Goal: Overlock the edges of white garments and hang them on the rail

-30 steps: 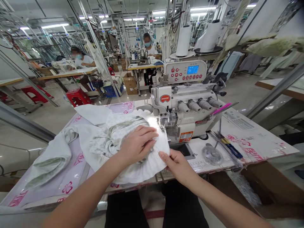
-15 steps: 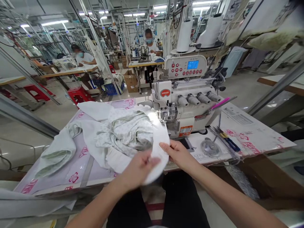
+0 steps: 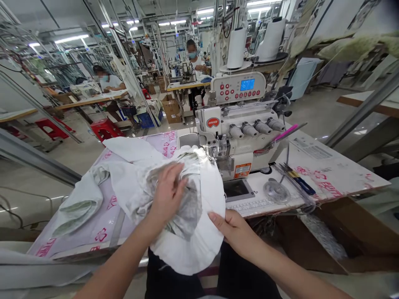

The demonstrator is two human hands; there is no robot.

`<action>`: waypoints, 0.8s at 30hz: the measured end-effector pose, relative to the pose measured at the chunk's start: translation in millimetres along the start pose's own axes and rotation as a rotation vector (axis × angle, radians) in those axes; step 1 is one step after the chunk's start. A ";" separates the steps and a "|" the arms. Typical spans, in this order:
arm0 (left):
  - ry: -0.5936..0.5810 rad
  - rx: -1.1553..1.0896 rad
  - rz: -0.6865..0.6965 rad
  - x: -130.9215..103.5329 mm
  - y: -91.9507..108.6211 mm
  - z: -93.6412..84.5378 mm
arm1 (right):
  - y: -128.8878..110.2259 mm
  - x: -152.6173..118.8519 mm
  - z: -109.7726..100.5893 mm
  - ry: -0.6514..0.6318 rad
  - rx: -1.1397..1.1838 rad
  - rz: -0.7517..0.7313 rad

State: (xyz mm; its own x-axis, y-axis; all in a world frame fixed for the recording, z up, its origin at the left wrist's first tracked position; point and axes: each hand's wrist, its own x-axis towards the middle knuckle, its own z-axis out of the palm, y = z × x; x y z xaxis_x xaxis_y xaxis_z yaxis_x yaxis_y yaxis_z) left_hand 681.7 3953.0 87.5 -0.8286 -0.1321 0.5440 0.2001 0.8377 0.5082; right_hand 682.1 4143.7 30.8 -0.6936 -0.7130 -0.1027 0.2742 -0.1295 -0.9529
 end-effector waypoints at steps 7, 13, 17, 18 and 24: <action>0.075 0.207 0.056 -7.6 -10.6 -11.3 | 3.1 1.8 3.6 0.026 -0.048 -0.021; -0.333 -0.299 -0.345 -40.3 46.7 19.0 | 3.1 7.5 6.9 0.037 -0.183 -0.078; -0.310 -0.544 -0.489 -39.2 50.4 38.4 | -29.2 9.0 -16.9 -0.088 -0.435 0.025; -0.315 -0.585 -0.523 -39.1 49.0 39.8 | -41.9 11.4 -24.5 -0.069 -0.522 0.002; -0.309 -0.692 -0.631 -41.8 50.0 39.1 | -92.7 47.3 -43.0 0.424 -0.999 -0.309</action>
State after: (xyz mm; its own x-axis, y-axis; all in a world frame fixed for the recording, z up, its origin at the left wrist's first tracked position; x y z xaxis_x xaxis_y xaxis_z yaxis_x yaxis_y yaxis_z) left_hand 705.8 4021.1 64.1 -0.9691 -0.2211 -0.1094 -0.1452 0.1528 0.9775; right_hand 595.3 4151.6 102.0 -0.8617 -0.4296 0.2701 -0.4725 0.4852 -0.7357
